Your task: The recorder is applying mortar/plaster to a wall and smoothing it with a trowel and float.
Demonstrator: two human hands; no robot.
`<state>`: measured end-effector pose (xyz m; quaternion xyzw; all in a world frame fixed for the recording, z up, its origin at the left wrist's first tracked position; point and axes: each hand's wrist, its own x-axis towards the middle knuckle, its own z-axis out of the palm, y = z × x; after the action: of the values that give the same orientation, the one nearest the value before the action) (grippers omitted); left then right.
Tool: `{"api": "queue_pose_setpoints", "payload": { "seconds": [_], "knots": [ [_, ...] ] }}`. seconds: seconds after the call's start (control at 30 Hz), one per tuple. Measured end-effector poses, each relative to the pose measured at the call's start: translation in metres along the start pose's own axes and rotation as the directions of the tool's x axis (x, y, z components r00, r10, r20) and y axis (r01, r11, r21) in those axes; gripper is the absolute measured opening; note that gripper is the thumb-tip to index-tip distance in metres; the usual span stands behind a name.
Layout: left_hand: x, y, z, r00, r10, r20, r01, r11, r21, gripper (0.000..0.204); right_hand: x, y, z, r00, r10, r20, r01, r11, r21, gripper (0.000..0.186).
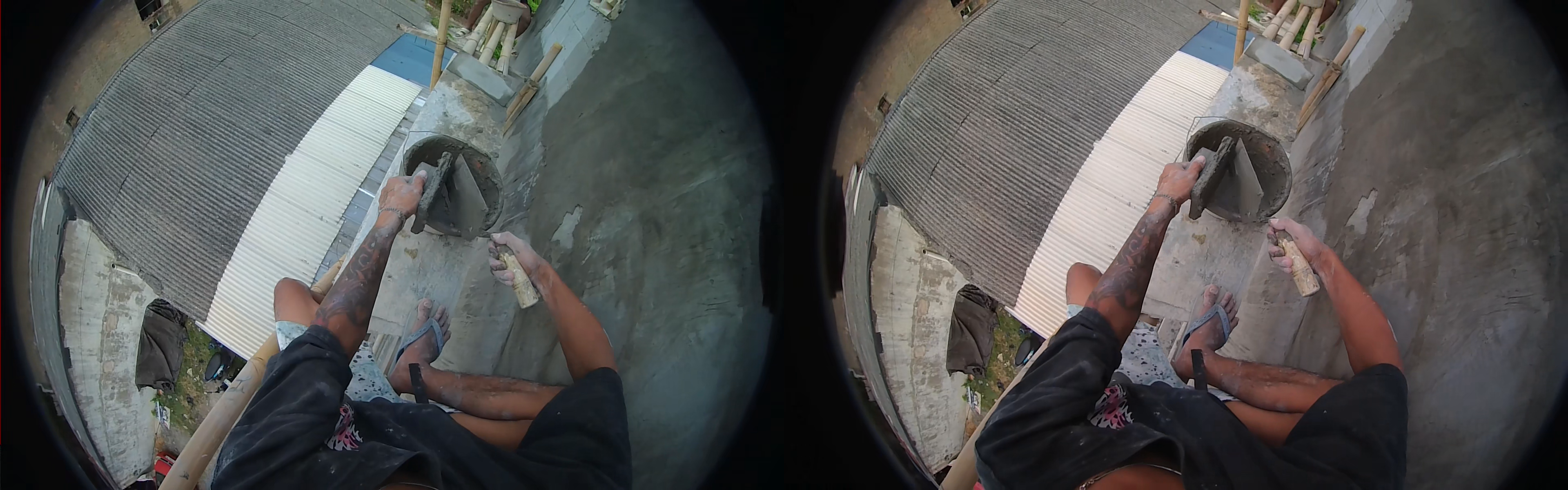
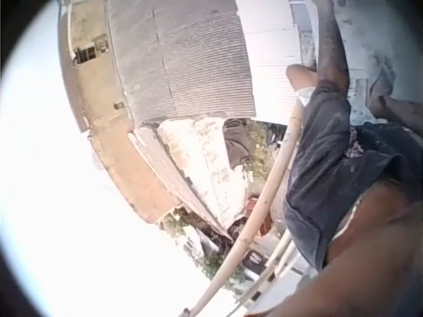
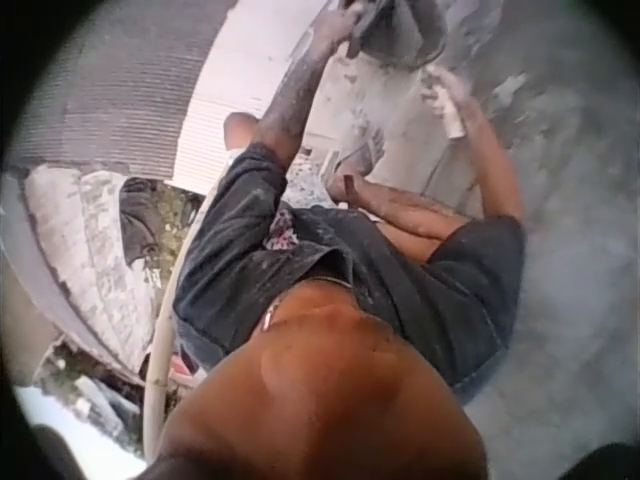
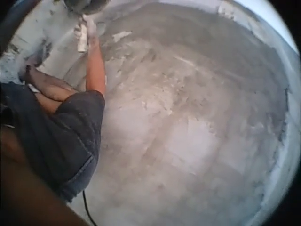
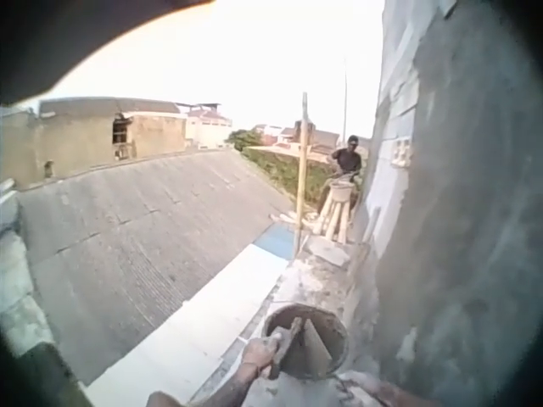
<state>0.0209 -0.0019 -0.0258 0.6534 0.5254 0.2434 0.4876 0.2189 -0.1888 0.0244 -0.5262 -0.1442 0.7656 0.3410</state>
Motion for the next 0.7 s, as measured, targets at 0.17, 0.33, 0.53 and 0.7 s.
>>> {"api": "queue_pose_setpoints", "payload": {
  "seconds": [0.17,0.33,0.53,0.7],
  "knots": [
    [-0.028,-0.002,-0.008,0.998,0.013,0.056,-0.001,0.978,-0.208,0.049,-0.004,-0.014,-0.020,0.977,-0.205,-0.063,0.211,0.970,0.121,0.027],
    [-0.077,0.010,-0.003,0.982,0.121,0.147,-0.104,0.988,-0.118,0.050,0.005,-0.009,-0.012,0.975,-0.221,-0.005,0.218,0.959,0.181,0.026],
    [-0.078,0.016,0.007,0.981,0.124,0.148,-0.117,0.991,-0.059,0.051,0.004,-0.005,-0.001,0.968,-0.191,-0.163,0.192,0.981,-0.005,0.026],
    [-0.054,0.009,0.017,0.990,0.081,0.113,-0.070,0.993,-0.098,0.051,0.001,-0.004,0.010,0.971,-0.137,-0.198,0.139,0.990,-0.003,0.027]
  ]
}}
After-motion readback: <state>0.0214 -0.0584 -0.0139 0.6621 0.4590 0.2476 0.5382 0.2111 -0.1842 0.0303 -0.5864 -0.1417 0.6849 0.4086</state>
